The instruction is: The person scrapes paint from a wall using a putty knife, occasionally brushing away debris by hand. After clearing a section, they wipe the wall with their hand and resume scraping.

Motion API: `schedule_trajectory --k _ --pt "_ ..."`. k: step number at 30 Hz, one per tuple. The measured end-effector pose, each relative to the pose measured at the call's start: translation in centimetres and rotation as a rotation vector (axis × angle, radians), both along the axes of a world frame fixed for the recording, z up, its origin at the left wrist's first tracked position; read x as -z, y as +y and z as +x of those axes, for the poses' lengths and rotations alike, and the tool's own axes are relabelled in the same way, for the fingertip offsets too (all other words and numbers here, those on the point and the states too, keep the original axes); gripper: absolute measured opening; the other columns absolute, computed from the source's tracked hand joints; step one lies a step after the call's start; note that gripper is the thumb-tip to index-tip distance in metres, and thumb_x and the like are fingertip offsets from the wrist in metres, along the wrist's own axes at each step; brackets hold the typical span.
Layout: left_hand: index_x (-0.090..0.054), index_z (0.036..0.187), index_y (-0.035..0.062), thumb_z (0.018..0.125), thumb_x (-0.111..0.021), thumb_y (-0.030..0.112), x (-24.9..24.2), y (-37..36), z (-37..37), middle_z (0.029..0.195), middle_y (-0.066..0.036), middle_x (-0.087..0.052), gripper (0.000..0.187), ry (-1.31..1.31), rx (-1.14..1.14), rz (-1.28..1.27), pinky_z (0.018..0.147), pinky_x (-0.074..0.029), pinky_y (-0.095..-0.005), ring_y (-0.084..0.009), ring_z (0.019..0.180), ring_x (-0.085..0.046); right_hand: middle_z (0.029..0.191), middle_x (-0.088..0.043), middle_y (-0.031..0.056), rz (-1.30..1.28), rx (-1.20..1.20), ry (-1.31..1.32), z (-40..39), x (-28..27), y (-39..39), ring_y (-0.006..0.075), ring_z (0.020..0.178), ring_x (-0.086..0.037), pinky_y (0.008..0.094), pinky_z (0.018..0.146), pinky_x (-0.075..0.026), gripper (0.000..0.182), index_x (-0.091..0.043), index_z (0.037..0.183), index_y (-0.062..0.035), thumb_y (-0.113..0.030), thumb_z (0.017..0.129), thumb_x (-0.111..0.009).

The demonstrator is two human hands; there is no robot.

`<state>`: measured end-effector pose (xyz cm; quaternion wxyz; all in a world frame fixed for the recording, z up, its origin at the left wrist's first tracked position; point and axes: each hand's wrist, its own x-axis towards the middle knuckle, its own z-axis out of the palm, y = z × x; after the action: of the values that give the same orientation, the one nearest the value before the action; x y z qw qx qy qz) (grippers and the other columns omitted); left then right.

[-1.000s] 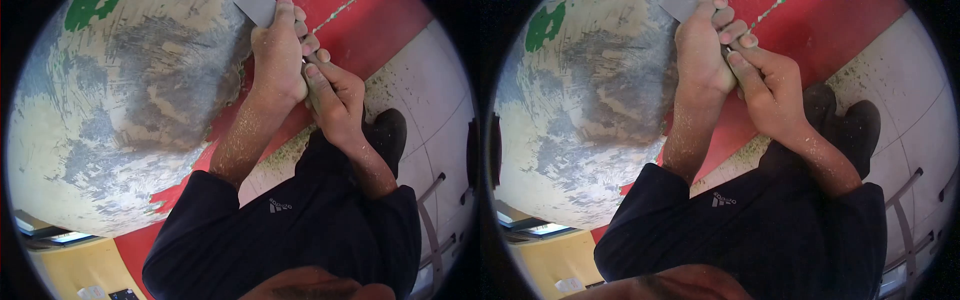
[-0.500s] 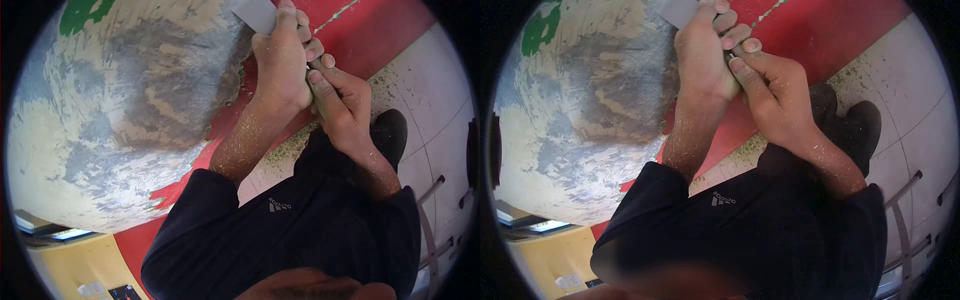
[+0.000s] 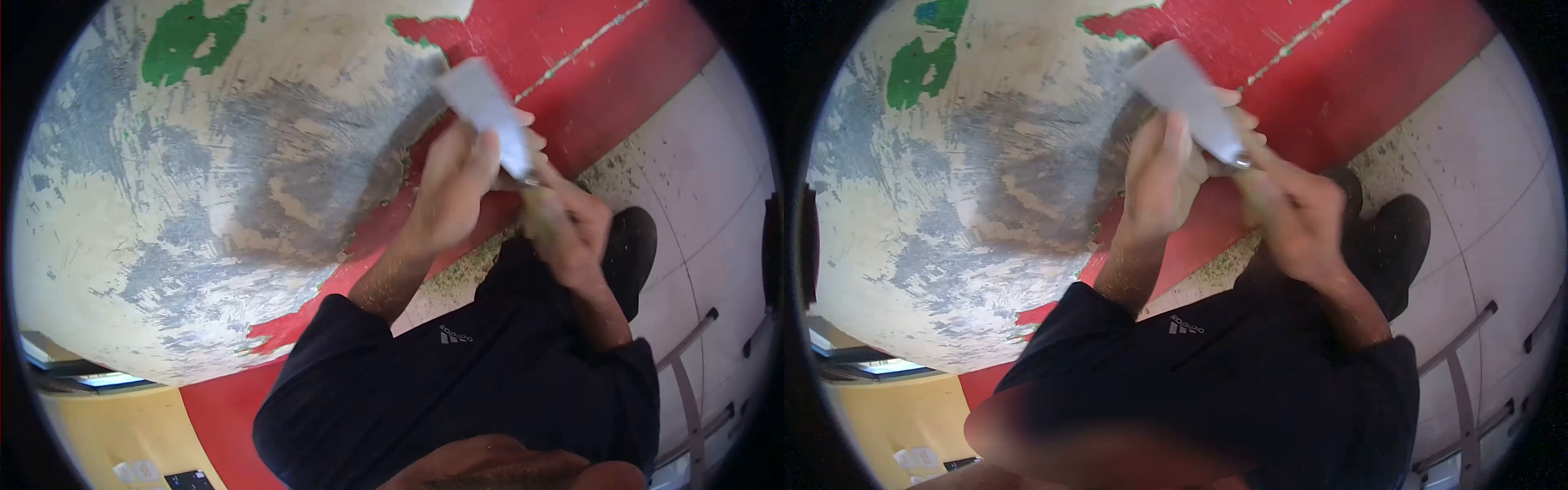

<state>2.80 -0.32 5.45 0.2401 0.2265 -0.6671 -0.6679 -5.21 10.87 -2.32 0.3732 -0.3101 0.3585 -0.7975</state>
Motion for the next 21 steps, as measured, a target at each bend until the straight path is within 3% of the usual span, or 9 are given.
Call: schedule_trajectory --k 1,2,5,7,10,12,15,18,21 --pt "-0.05 0.12 -0.0036 0.093 -0.05 0.045 -1.4 0.2 0.8 0.111 -0.015 -0.058 0.055 -0.016 0.119 -0.173 0.085 -0.051 -0.0375 -0.0219 0.105 -0.057 0.065 -0.052 0.0003 -0.069 0.105 -0.013 -1.2 1.6 0.4 0.0037 0.053 -0.044 0.0202 0.046 -0.035 0.034 -0.053 0.126 0.0034 -0.01 0.097 -0.041" --pt "-0.052 0.119 -0.0024 0.09 -0.057 0.044 -1.9 -0.3 1.3 0.115 -0.018 -0.056 0.055 -0.017 0.078 -0.499 0.087 -0.049 -0.0394 -0.0258 0.103 -0.059 0.065 -0.052 0.0001 -0.136 0.21 -0.019 -2.3 3.1 0.7 0.0031 0.051 -0.044 0.0186 0.043 -0.033 0.037 -0.049 0.13 0.0037 -0.011 0.098 -0.038" --pt "-0.054 0.121 -0.0001 0.083 -0.062 0.04 -2.9 -2.8 1.7 0.13 -0.02 -0.048 0.056 -0.21 -0.199 -1.757 0.094 -0.041 -0.0507 -0.0324 0.117 -0.05 0.074 -0.053 0.0026 0.079 0.577 -0.26 -6.0 1.9 3.1 0.0061 0.05 -0.045 0.0177 0.038 -0.032 0.041 -0.042 0.133 0.0067 -0.015 0.099 -0.042" --pt "-0.053 0.122 0.0015 0.084 -0.061 0.038 -2.1 -1.8 0.4 0.135 -0.02 -0.044 0.053 -0.564 -0.488 -2.033 0.096 -0.035 -0.0583 -0.036 0.123 -0.044 0.076 -0.054 0.0029 0.049 0.69 -0.227 -7.4 1.8 4.9 0.0065 0.051 -0.045 0.0173 0.037 -0.032 0.04 -0.042 0.134 0.0046 -0.015 0.099 -0.042" --pt "-0.053 0.127 0.0077 0.083 -0.063 0.035 4.8 -4.3 -0.1 0.14 -0.014 -0.043 0.053 -0.705 -0.243 -2.217 0.101 -0.026 -0.0604 -0.0339 0.131 -0.036 0.072 -0.052 0.004 0.081 0.782 -0.245 -7.4 0.9 6.6 0.0062 0.049 -0.044 0.0166 0.036 -0.031 0.04 -0.043 0.134 0.0029 -0.015 0.099 -0.041" --pt "-0.054 0.127 0.0112 0.08 -0.065 0.035 6.3 -3.6 -0.5 0.14 -0.009 -0.044 0.054 -0.703 0.319 -1.924 0.101 -0.028 -0.0597 -0.0327 0.132 -0.036 0.069 -0.051 0.0043 0.126 0.759 -0.221 -6.7 1.8 8.1 0.0059 0.048 -0.042 0.0167 0.036 -0.031 0.04 -0.043 0.134 0.0031 -0.015 0.099 -0.041" --pt "-0.058 0.123 0.0118 0.077 -0.067 0.036 8.9 -3.6 1.1 0.14 -0.01 -0.044 0.053 -0.512 0.695 -1.159 0.101 -0.028 -0.059 -0.0329 0.132 -0.037 0.08 -0.053 0.0063 0.158 0.637 -0.187 -5.3 4.8 10.6 0.0077 0.053 -0.045 0.0176 0.034 -0.032 0.039 -0.043 0.132 0.0037 -0.016 0.099 -0.042" --pt "-0.058 0.123 0.0104 0.081 -0.065 0.035 3.3 -2.9 1.8 0.14 -0.013 -0.044 0.05 -0.24 0.14 -1.898 0.1 -0.029 -0.0593 -0.0343 0.131 -0.039 0.077 -0.052 0.0058 0.208 0.63 -0.17 -3.9 4.8 11.9 0.0076 0.051 -0.046 0.018 0.032 -0.032 0.038 -0.045 0.131 0.0028 -0.016 0.099 -0.043" --pt "-0.054 0.128 0.0081 0.085 -0.06 0.031 0.8 -2.4 2.9 0.142 -0.012 -0.042 0.05 -0.204 -0.709 -1.739 0.1 -0.03 -0.0586 -0.0351 0.131 -0.037 0.076 -0.053 0.0056 0.216 0.617 -0.137 -2.6 5.3 13.1 0.0077 0.05 -0.046 0.0178 0.032 -0.032 0.037 -0.046 0.131 0.0024 -0.017 0.099 -0.044"
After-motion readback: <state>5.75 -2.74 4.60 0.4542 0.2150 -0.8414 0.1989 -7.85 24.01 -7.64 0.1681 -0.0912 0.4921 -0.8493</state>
